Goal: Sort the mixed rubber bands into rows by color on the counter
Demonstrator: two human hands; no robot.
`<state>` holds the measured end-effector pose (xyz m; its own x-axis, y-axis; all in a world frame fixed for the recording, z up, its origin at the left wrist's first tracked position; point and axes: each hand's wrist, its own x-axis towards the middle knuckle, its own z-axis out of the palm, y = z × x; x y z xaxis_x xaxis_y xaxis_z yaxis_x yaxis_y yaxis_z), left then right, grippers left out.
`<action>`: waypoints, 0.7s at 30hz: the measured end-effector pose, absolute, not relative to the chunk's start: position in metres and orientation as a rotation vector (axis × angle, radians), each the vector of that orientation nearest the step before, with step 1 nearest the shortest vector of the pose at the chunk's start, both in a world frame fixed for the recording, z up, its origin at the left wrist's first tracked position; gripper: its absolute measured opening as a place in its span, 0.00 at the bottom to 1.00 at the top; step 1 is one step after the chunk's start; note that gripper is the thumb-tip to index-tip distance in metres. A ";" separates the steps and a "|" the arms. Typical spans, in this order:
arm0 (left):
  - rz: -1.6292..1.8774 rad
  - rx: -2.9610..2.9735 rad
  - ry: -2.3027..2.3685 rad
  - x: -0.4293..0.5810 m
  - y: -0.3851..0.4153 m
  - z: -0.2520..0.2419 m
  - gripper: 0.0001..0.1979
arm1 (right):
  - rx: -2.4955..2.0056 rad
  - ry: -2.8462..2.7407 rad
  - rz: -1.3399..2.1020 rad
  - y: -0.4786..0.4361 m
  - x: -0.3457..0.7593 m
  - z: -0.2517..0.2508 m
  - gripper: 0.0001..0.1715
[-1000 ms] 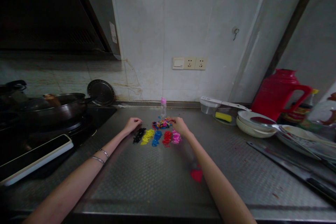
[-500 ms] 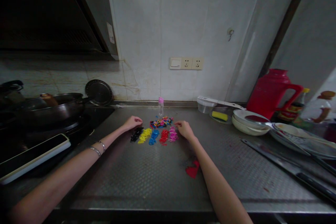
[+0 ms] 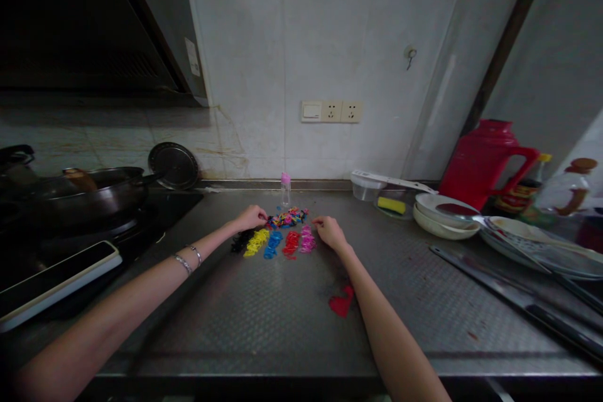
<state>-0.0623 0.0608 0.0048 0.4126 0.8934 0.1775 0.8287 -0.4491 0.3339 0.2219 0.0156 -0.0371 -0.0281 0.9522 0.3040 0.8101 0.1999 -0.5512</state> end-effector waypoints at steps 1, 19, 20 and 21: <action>0.485 2.471 1.534 -0.062 0.061 0.005 0.11 | -1.635 -1.871 0.290 0.016 0.222 -0.037 0.16; 0.609 2.425 1.374 -0.040 0.073 0.018 0.12 | -1.640 -1.819 0.311 0.015 0.224 -0.036 0.16; 0.620 2.435 1.341 -0.031 0.072 0.020 0.12 | -1.641 -1.813 0.308 0.014 0.225 -0.036 0.16; 0.633 2.450 1.299 -0.022 0.071 0.021 0.12 | -1.641 -1.810 0.305 0.014 0.226 -0.035 0.16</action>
<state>-0.0222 0.0709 0.0208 0.4952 0.8347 0.2409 0.7044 -0.5480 0.4511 0.2256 0.0139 -0.0354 0.0122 0.9488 0.3155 0.7932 0.1829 -0.5809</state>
